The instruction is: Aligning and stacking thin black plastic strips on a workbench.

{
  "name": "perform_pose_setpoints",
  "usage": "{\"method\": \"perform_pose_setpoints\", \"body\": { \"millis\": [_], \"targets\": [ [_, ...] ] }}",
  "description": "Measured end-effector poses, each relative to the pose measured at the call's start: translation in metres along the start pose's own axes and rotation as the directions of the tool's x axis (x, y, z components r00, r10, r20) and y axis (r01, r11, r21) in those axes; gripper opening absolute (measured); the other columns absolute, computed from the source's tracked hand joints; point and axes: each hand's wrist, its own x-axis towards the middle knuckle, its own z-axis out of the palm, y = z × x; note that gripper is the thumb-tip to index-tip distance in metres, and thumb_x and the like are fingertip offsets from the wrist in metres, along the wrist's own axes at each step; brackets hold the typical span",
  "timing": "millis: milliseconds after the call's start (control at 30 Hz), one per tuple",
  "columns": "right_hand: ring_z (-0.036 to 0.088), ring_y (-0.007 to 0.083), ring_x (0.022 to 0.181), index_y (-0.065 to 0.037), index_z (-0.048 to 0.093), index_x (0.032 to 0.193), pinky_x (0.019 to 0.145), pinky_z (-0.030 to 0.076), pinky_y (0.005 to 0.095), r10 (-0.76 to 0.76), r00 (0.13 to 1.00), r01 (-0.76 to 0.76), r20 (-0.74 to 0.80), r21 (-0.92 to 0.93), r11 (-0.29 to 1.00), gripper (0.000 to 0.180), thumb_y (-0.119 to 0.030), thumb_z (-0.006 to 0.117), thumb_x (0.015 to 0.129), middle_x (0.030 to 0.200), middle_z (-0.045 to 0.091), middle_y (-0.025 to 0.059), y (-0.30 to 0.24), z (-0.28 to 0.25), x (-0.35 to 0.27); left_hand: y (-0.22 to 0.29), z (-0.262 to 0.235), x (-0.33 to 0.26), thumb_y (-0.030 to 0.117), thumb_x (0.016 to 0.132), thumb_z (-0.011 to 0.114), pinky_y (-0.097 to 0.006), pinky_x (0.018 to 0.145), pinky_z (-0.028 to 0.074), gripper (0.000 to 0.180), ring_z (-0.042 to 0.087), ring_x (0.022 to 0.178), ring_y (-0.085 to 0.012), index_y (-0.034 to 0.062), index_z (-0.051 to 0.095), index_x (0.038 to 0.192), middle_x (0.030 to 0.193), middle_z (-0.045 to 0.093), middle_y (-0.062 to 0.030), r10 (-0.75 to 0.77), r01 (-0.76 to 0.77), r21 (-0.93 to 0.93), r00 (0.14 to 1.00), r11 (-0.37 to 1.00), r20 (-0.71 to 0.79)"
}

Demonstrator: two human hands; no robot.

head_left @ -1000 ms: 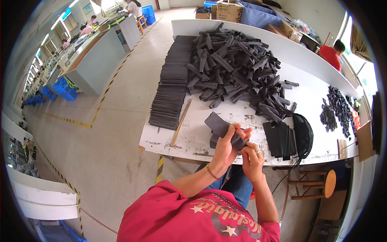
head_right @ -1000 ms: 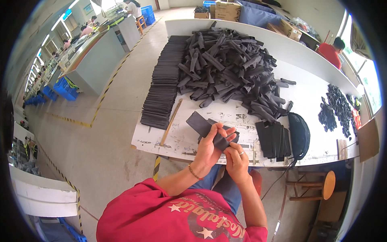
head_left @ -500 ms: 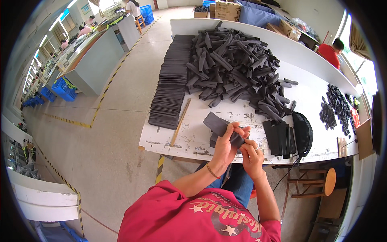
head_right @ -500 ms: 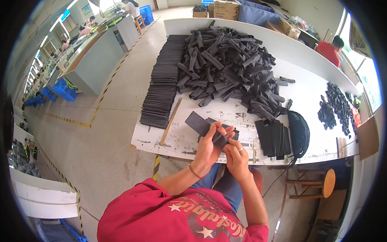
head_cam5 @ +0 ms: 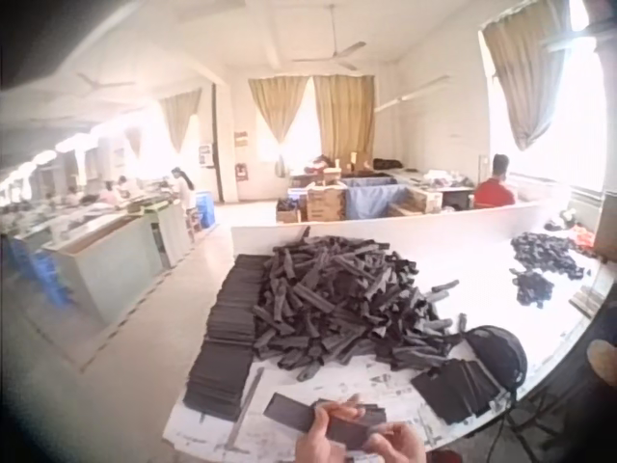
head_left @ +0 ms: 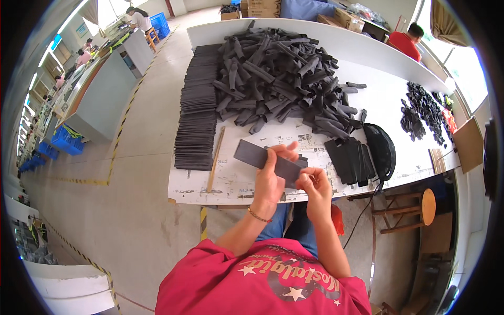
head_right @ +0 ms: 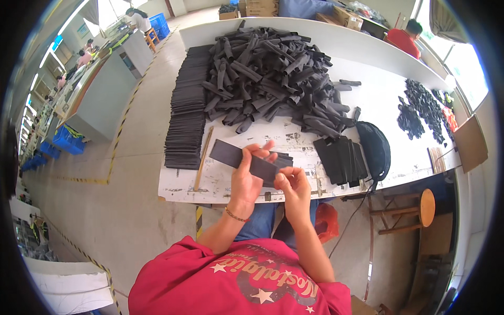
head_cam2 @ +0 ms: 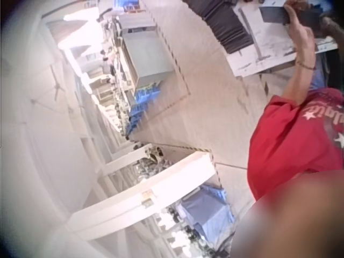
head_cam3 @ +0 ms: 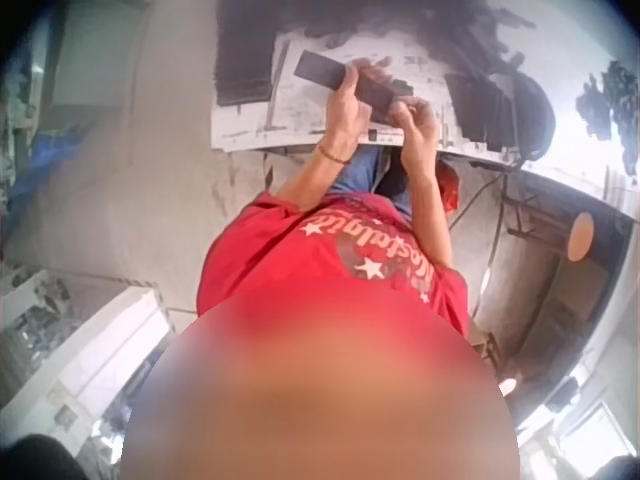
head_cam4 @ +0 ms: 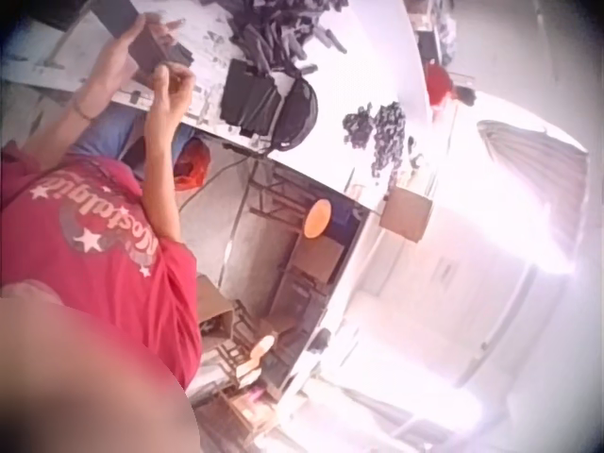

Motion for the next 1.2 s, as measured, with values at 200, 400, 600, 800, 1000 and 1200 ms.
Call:
{"method": "perform_pose_setpoints", "body": {
  "millis": [200, 400, 600, 800, 1000, 1200],
  "targets": [
    [0.055, 0.0079, 0.075, 0.000, 0.062, 0.092, 0.067, 0.046, 0.0239, -0.034, 0.998, 0.017, -0.058, -0.274, 0.962, 0.007, -0.006, 0.065, 0.092, 0.086, 0.061, 0.0013, -0.002, 0.003, 0.014, 0.006, 0.012, -0.002, 0.037, 0.101, 0.050, -0.044, 0.097, 0.049, 0.039, 0.058, 0.118, -0.0313, 0.0025, 0.059, 0.117, 0.101, 0.069, -0.0144, -0.006, 0.011, 0.058, 0.997, 0.998, -0.080],
    [0.053, 0.0063, 0.072, 0.001, 0.065, 0.086, 0.066, 0.043, 0.0225, -0.395, 0.917, 0.382, 0.064, -0.428, 0.819, 0.005, -0.003, 0.067, 0.089, 0.077, 0.061, 0.0010, 0.002, -0.010, 0.016, 0.030, -0.029, 0.004, 0.023, 0.097, 0.060, -0.044, 0.086, 0.056, 0.029, 0.068, 0.093, -0.0312, -0.0028, 0.061, 0.111, 0.097, 0.070, -0.0165, 0.080, -0.054, 0.126, 0.976, 0.991, -0.205],
    [0.051, 0.0037, 0.074, 0.001, 0.068, 0.089, 0.068, 0.040, 0.0196, 0.021, 0.996, -0.025, -0.084, -0.045, 0.999, 0.011, -0.010, 0.069, 0.090, 0.079, 0.062, -0.0033, 0.009, -0.015, 0.026, 0.027, -0.027, 0.013, 0.023, 0.099, 0.057, -0.045, 0.088, 0.056, 0.030, 0.068, 0.094, -0.0319, -0.0058, 0.061, 0.108, 0.099, 0.069, -0.0189, -0.041, 0.027, -0.055, 0.965, 0.998, -0.258],
    [0.048, 0.0036, 0.064, 0.000, 0.069, 0.087, 0.059, 0.038, 0.0203, -0.065, 0.988, 0.026, -0.139, -0.267, 0.963, 0.014, -0.013, 0.071, 0.089, 0.070, 0.059, -0.0044, 0.014, -0.019, 0.049, 0.039, -0.041, 0.045, 0.014, 0.093, 0.066, -0.027, 0.078, 0.052, 0.020, 0.066, 0.084, -0.0168, -0.0060, 0.066, 0.099, 0.093, 0.070, -0.0122, 0.225, -0.080, 0.657, 0.964, 0.750, -0.140],
    [0.051, 0.0107, 0.061, 0.001, 0.069, 0.083, 0.058, 0.041, 0.0260, -0.148, 0.966, 0.003, -0.212, -0.562, 0.827, 0.012, -0.011, 0.073, 0.085, 0.068, 0.059, 0.0017, 0.062, -0.029, 0.050, 0.023, -0.093, 0.053, 0.004, 0.084, 0.070, -0.023, 0.071, 0.050, 0.014, 0.062, 0.078, -0.0092, -0.0014, 0.069, 0.097, 0.088, 0.069, -0.0059, 0.306, -0.043, 0.860, 0.943, 0.508, -0.134],
    [0.057, 0.0233, 0.069, -0.003, 0.067, 0.096, 0.064, 0.046, 0.0364, -0.296, 0.951, 0.086, -0.090, -0.843, 0.531, 0.019, -0.016, 0.073, 0.084, 0.083, 0.060, 0.0109, 0.057, -0.058, 0.051, 0.025, -0.089, 0.106, 0.005, 0.087, 0.066, -0.024, 0.068, 0.051, 0.013, 0.062, 0.072, -0.0098, -0.0015, 0.067, 0.098, 0.081, 0.068, -0.0045, 0.331, -0.114, 0.874, 0.942, 0.472, -0.056]
  ]
}}
